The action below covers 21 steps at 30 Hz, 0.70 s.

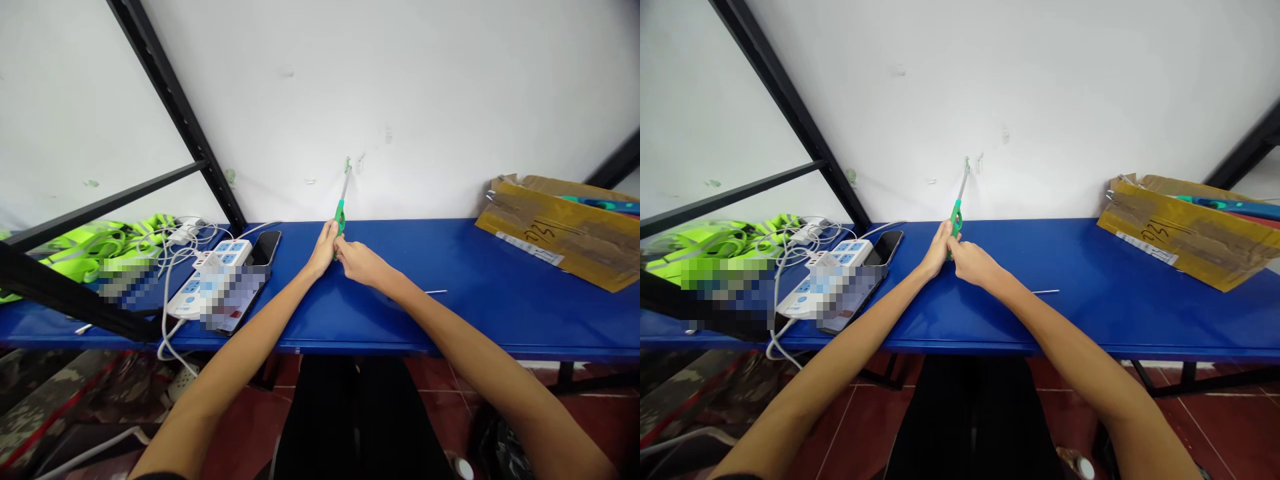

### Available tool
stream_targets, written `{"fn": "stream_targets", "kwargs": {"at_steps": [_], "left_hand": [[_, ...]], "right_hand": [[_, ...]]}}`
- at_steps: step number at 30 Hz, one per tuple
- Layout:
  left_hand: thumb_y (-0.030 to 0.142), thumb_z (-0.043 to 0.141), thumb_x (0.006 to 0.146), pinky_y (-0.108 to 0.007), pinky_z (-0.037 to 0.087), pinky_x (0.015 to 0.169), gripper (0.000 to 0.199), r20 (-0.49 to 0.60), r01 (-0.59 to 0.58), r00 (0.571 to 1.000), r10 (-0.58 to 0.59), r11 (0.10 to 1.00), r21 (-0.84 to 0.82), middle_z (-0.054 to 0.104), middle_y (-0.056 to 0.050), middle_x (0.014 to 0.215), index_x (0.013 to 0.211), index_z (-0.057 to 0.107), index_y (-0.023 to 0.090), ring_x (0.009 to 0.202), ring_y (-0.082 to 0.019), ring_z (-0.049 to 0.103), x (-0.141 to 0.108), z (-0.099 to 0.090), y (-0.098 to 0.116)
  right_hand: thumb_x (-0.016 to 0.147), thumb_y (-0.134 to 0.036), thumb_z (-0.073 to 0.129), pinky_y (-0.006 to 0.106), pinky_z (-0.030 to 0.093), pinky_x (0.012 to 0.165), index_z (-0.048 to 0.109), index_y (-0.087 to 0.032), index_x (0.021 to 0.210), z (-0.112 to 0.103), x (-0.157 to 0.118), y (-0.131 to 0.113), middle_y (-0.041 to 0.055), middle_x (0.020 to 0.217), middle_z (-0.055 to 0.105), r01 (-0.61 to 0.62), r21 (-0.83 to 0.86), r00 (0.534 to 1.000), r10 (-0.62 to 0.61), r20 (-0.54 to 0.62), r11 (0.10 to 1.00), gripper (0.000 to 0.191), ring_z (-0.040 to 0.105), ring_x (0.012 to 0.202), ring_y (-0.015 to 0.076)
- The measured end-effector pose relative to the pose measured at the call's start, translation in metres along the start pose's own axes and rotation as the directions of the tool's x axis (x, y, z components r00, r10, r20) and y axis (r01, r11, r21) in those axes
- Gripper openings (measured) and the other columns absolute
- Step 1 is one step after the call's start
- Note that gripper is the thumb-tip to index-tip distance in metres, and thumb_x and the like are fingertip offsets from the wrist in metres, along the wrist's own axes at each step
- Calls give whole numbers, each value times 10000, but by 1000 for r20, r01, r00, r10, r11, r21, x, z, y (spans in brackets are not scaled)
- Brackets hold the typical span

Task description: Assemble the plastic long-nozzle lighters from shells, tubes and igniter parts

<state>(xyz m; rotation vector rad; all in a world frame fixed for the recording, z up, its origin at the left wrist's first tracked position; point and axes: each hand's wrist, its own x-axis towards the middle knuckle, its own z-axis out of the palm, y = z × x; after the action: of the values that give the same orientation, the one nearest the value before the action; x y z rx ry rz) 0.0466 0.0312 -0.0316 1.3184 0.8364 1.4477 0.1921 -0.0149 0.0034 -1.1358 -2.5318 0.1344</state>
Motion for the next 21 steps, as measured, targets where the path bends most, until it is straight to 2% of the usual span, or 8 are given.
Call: {"fn": "stream_targets", "kwargs": {"at_steps": [4, 7, 10, 16, 19, 21], "left_hand": [[716, 614, 1047, -255, 541, 715, 530, 0, 52, 999, -52, 999, 3, 618, 4, 891, 1287, 663, 246, 772, -137, 627, -2, 0, 3], [725, 590, 1053, -248, 529, 670, 541, 8, 44, 999, -44, 999, 7, 612, 5, 866, 1287, 664, 244, 721, -130, 608, -3, 1, 3], [719, 586, 1055, -254, 541, 681, 538, 4, 37, 999, -37, 999, -2, 630, -4, 879, 1290, 666, 242, 727, -133, 616, -3, 2, 3], [692, 593, 1065, -275, 589, 795, 496, -32, 60, 998, -60, 998, -17, 659, -18, 939, 1212, 686, 228, 806, -143, 671, -4, 4, 6], [653, 555, 1102, -261, 593, 768, 465, -18, 58, 998, -58, 998, -21, 676, -24, 974, 1238, 668, 223, 839, -148, 696, -5, 5, 7], [637, 546, 1113, -240, 579, 708, 440, -21, 49, 999, -49, 998, -34, 655, -9, 926, 1187, 653, 217, 802, -138, 681, -5, 6, 7]], "right_hand": [[989, -45, 448, 354, 416, 716, 555, -153, 1201, 0, -1, 2, 163, 1011, 762, 10, 8, 1000, -10, 1, 1000, 260, 671, 811, 249], [1008, -72, 447, 348, 402, 699, 560, -159, 1185, -1, -2, 2, 141, 952, 753, 20, 24, 1000, -19, -10, 1000, 228, 653, 781, 241], [1022, -84, 454, 344, 403, 702, 561, -164, 1186, -1, -3, 2, 121, 914, 747, 27, 38, 999, -26, -18, 999, 211, 650, 769, 235], [1020, -103, 534, 340, 451, 745, 574, -174, 1177, 3, 0, 4, 137, 1000, 770, 9, 113, 999, -4, -45, 994, 177, 690, 848, 250], [1007, -57, 536, 327, 468, 766, 584, -185, 1078, 6, 2, 7, 123, 982, 773, 47, 204, 997, -33, -72, 978, 154, 697, 849, 231], [1013, -42, 520, 317, 472, 767, 594, -191, 1009, 6, 3, 9, 111, 958, 774, 78, 238, 993, -55, -103, 968, 167, 692, 827, 214]]}}
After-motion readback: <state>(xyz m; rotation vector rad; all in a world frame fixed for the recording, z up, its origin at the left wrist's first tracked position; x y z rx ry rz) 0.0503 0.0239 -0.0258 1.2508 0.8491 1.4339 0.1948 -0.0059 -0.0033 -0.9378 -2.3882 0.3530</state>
